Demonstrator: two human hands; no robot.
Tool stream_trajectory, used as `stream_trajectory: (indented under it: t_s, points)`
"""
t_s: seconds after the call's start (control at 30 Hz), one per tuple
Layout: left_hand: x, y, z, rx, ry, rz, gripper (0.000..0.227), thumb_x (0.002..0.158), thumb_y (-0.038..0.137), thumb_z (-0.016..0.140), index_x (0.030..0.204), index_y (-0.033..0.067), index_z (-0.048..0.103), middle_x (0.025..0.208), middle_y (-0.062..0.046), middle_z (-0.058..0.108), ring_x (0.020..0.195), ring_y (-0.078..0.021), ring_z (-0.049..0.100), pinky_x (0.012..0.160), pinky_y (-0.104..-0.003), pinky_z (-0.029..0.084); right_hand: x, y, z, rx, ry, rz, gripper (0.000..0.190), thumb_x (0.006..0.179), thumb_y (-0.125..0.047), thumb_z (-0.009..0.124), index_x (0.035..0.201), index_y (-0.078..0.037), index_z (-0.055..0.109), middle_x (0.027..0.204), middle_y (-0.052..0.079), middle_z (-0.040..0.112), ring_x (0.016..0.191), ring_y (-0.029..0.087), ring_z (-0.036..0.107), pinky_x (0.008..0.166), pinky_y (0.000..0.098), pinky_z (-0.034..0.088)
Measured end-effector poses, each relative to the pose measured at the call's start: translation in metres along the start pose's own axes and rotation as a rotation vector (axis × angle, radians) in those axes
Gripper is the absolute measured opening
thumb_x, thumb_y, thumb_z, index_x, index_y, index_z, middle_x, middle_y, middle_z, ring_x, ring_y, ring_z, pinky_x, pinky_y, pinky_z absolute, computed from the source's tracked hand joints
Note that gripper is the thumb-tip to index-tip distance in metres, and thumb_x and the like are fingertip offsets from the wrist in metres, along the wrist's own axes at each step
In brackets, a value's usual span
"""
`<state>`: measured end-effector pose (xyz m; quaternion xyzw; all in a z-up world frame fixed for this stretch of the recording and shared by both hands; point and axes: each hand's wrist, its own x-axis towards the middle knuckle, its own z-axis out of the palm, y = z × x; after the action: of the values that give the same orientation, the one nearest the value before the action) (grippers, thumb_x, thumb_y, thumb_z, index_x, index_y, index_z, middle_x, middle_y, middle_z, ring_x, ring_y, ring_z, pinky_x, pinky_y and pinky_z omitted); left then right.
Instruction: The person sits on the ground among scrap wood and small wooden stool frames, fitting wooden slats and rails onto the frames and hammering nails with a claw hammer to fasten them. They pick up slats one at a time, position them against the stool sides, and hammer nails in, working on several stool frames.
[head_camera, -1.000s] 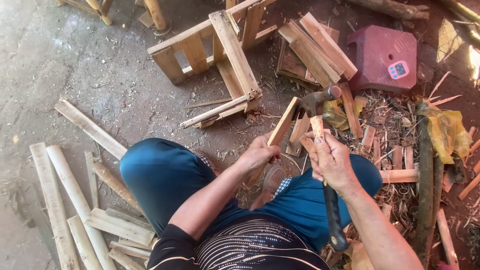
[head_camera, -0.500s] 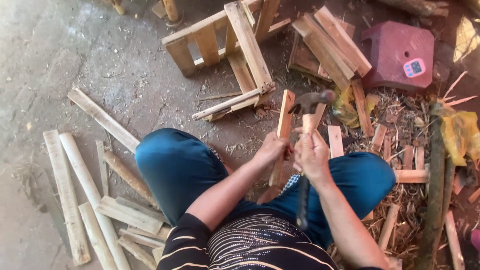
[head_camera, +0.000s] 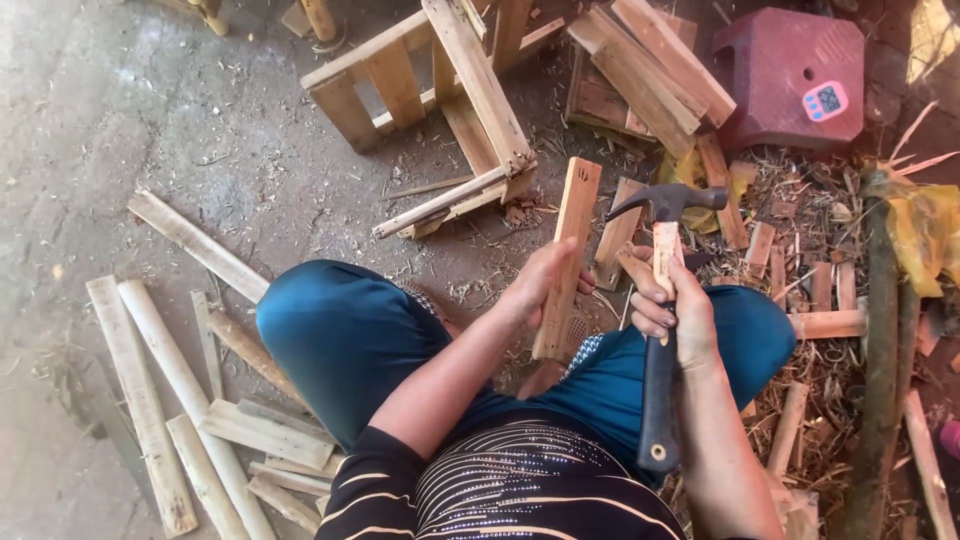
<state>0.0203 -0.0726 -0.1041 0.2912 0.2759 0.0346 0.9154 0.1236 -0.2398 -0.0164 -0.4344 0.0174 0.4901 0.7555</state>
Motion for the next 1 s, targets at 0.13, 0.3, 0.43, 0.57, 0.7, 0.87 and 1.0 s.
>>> stream_trajectory:
  t_s: [0.13,0.3,0.43,0.57,0.7,0.87,1.0]
  points:
    - [0.011,-0.005,-0.008,0.004,0.015,0.113,0.073,0.104,0.053,0.054,0.153,0.0025,0.036,0.086,-0.026,0.066,0.073,-0.033,0.074,0.055,-0.035,0.06,0.012,0.008,-0.01,-0.176,0.083,-0.054,0.038,0.111,-0.03,0.041,0.134,0.0,0.046,0.071,-0.009,0.03,0.042,0.0,0.033,0.032,0.0174,0.032]
    - [0.018,0.028,-0.019,-0.042,0.152,0.232,0.06,0.104,0.05,0.062,0.139,0.0009,0.056,0.103,-0.022,0.065,0.091,-0.03,0.069,0.067,-0.039,0.062,0.035,0.032,-0.05,-0.251,0.143,-0.026,0.039,0.111,-0.031,0.043,0.136,-0.001,0.048,0.072,-0.007,0.031,0.043,0.002,0.035,0.034,0.0202,0.033]
    - [0.009,0.095,-0.032,-0.095,0.331,0.341,0.045,0.095,0.042,0.074,0.115,0.0024,0.068,0.097,-0.017,0.071,0.085,-0.0292,0.072,0.067,-0.044,0.061,0.043,0.04,-0.056,-0.307,0.17,0.003,0.042,0.112,-0.03,0.042,0.14,0.001,0.045,0.074,-0.007,0.033,0.043,0.004,0.037,0.032,0.0238,0.035]
    - [-0.003,0.172,-0.052,0.349,0.608,0.502,0.032,0.091,0.035,0.07,0.094,0.0036,0.073,0.088,-0.016,0.071,0.086,-0.0249,0.066,0.071,-0.038,0.054,0.044,0.044,-0.046,-0.326,0.154,0.003,0.04,0.112,-0.029,0.041,0.136,0.001,0.047,0.072,-0.005,0.033,0.043,0.004,0.037,0.032,0.0231,0.033]
    - [0.057,0.19,-0.125,0.275,0.77,0.598,0.021,0.082,0.016,0.069,0.087,-0.005,0.072,0.085,-0.027,0.068,0.082,-0.0353,0.067,0.077,-0.049,0.054,0.044,0.047,-0.035,-0.326,0.135,0.016,0.038,0.111,-0.027,0.041,0.134,0.002,0.047,0.071,-0.004,0.034,0.042,0.004,0.037,0.032,0.0226,0.033]
    - [0.088,0.2,-0.15,-0.163,0.661,0.503,0.027,0.083,0.008,0.073,0.108,-0.0018,0.07,0.1,-0.026,0.068,0.098,-0.0377,0.069,0.087,-0.057,0.055,0.046,0.048,-0.023,-0.352,0.169,0.018,0.038,0.112,-0.027,0.044,0.135,0.002,0.049,0.069,-0.002,0.035,0.041,0.005,0.037,0.031,0.0243,0.032]
    - [0.074,0.217,-0.134,-0.2,0.66,0.376,0.024,0.091,0.006,0.065,0.111,-0.006,0.068,0.099,-0.026,0.07,0.09,-0.0373,0.069,0.081,-0.052,0.057,0.047,0.052,-0.027,-0.357,0.205,0.061,0.036,0.111,-0.03,0.046,0.133,-0.002,0.053,0.07,-0.001,0.041,0.044,0.005,0.038,0.034,0.0231,0.031]
